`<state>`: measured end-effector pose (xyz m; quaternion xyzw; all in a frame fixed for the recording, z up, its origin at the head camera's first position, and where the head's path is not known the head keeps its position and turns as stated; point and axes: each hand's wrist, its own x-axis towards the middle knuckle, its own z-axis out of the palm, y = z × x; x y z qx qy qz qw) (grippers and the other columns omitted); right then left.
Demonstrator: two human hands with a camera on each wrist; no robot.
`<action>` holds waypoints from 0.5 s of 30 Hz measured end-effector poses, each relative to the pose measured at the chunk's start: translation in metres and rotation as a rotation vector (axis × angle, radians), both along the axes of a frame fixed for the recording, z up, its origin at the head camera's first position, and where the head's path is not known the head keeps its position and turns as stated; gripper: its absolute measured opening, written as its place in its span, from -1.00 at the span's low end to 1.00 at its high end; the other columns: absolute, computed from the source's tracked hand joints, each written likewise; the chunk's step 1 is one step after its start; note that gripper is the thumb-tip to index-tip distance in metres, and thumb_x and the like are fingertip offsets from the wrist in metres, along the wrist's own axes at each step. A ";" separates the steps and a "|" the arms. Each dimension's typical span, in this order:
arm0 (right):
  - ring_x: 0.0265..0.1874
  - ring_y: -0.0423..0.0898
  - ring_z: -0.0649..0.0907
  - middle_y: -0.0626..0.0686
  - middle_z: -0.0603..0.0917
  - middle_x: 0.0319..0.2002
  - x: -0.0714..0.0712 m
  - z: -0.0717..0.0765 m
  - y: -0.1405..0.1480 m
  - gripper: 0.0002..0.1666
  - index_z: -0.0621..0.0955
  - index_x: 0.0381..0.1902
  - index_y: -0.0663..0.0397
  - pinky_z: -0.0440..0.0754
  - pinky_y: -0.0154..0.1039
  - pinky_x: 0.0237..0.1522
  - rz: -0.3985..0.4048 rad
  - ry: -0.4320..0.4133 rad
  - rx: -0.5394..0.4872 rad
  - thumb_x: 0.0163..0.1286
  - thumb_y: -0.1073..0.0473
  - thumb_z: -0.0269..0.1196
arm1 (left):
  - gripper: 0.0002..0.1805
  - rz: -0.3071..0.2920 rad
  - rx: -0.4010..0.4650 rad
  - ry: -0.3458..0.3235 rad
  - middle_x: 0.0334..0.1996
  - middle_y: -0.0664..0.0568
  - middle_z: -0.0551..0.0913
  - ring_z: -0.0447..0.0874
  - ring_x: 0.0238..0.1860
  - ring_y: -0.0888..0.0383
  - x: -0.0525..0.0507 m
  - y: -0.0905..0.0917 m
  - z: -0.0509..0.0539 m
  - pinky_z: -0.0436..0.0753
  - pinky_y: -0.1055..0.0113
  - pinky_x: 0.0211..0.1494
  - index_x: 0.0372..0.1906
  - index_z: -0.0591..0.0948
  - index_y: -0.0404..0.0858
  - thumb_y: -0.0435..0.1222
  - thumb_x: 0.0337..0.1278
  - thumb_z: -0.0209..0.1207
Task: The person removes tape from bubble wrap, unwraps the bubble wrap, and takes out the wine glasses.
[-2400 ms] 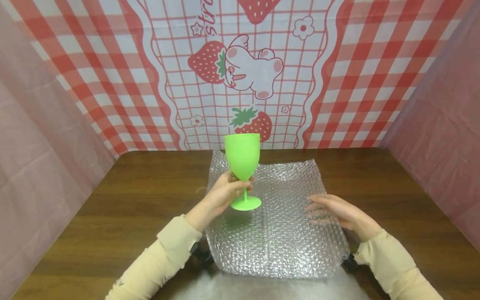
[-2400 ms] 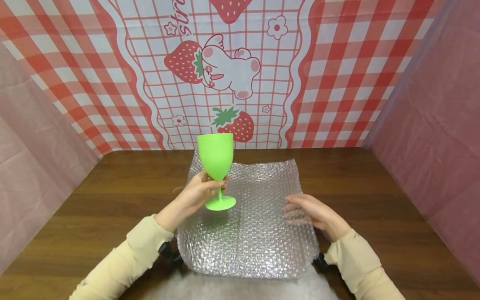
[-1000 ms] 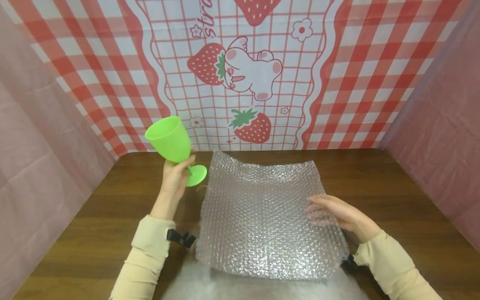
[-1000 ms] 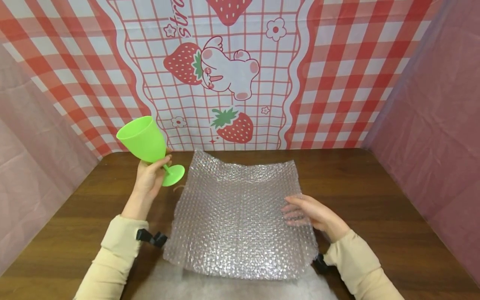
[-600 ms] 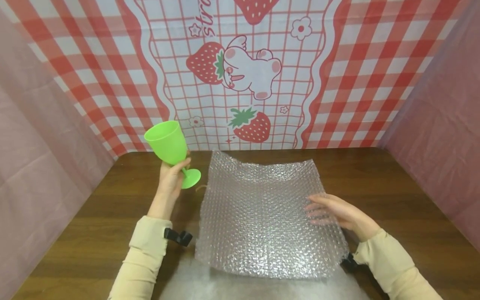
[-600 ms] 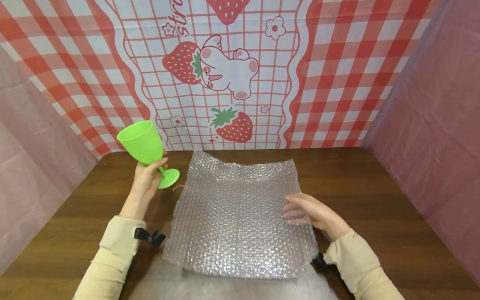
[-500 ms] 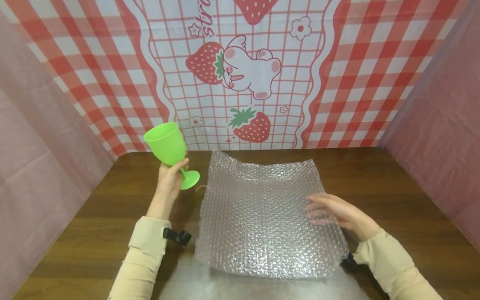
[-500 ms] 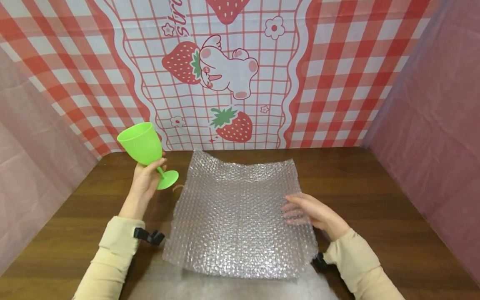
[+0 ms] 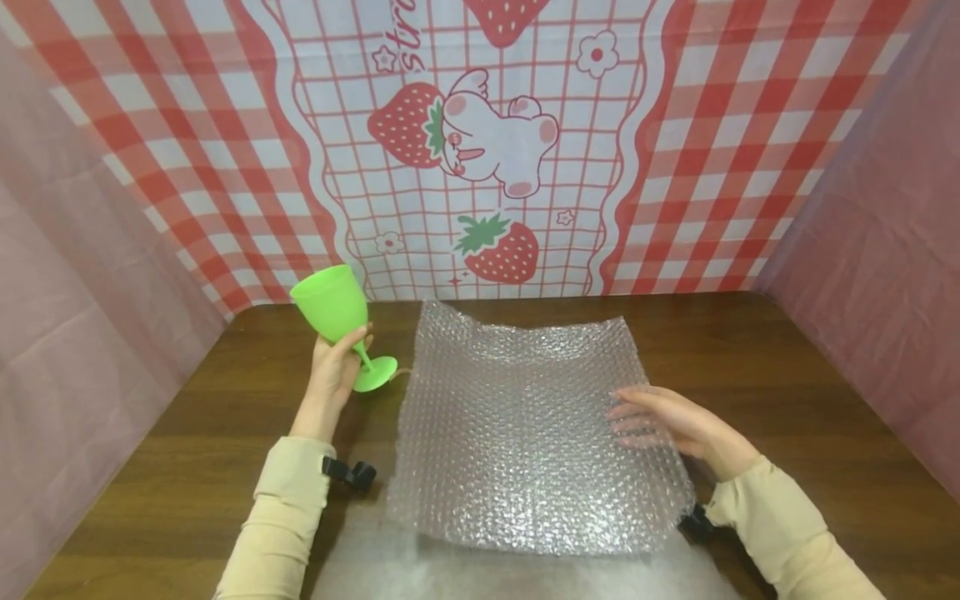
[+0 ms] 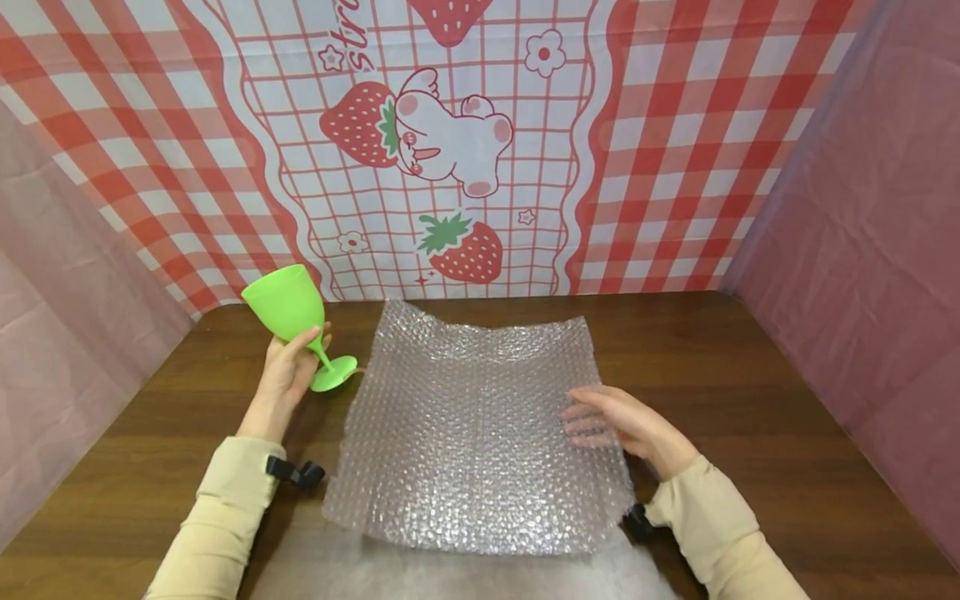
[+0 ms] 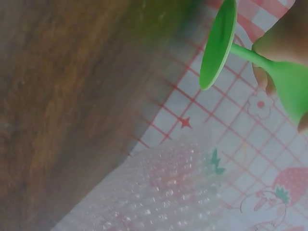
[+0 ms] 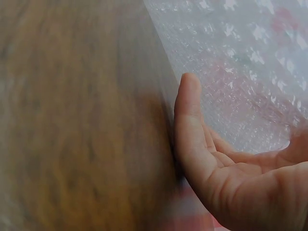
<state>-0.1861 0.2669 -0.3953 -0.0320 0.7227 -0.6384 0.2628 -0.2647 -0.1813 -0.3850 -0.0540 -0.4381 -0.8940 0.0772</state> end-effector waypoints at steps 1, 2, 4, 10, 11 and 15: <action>-0.19 -0.14 0.62 0.01 0.60 -0.15 0.000 0.000 0.000 -0.25 0.03 0.28 0.46 0.60 -0.08 -0.03 0.001 0.001 -0.001 0.42 -0.02 -0.07 | -0.52 -0.002 0.003 0.003 -0.25 0.09 0.54 0.55 -0.24 0.13 0.000 -0.001 -0.001 0.45 0.34 -0.01 0.00 0.31 -0.13 -0.63 0.01 0.02; -0.19 -0.14 0.62 0.01 0.60 -0.15 0.000 0.000 0.000 -0.25 0.02 0.29 0.47 0.60 -0.08 -0.03 0.003 0.002 -0.003 0.42 -0.02 -0.07 | -0.51 -0.004 0.003 0.003 -0.24 0.09 0.54 0.55 -0.23 0.13 0.000 -0.001 -0.003 0.44 0.34 0.00 0.01 0.30 -0.13 -0.62 0.01 0.03; -0.19 -0.14 0.62 0.01 0.60 -0.14 0.000 0.000 0.000 -0.25 0.02 0.29 0.47 0.60 -0.08 -0.03 0.004 0.001 -0.004 0.42 -0.02 -0.07 | -0.49 -0.002 0.007 0.002 -0.22 0.08 0.53 0.54 -0.22 0.13 0.000 -0.002 -0.005 0.43 0.32 0.02 0.03 0.29 -0.12 -0.61 0.01 0.04; -0.17 -0.13 0.61 0.03 0.59 -0.11 0.000 0.002 0.000 -0.24 0.01 0.29 0.47 0.60 -0.10 -0.03 0.007 0.005 0.007 0.43 -0.02 -0.08 | -0.44 0.030 0.013 0.014 -0.16 0.06 0.47 0.49 -0.19 0.18 0.000 0.000 -0.005 0.45 0.33 0.00 0.05 0.26 -0.09 -0.66 -0.01 -0.01; -0.17 -0.14 0.61 0.03 0.59 -0.11 0.000 0.002 0.001 -0.24 0.01 0.29 0.47 0.60 -0.10 -0.03 0.007 0.006 0.008 0.43 -0.02 -0.08 | -0.43 0.036 0.012 0.022 -0.14 0.06 0.46 0.47 -0.17 0.19 0.000 0.000 -0.005 0.47 0.35 -0.01 0.06 0.26 -0.09 -0.67 -0.01 -0.02; -0.18 -0.14 0.61 0.01 0.59 -0.12 0.001 0.001 0.001 -0.25 0.01 0.29 0.48 0.60 -0.11 -0.02 0.010 0.006 0.003 0.43 -0.02 -0.08 | -0.40 0.060 -0.016 0.050 -0.12 0.05 0.46 0.45 -0.14 0.18 0.000 0.002 -0.006 0.51 0.41 -0.06 0.06 0.26 -0.08 -0.71 -0.05 -0.05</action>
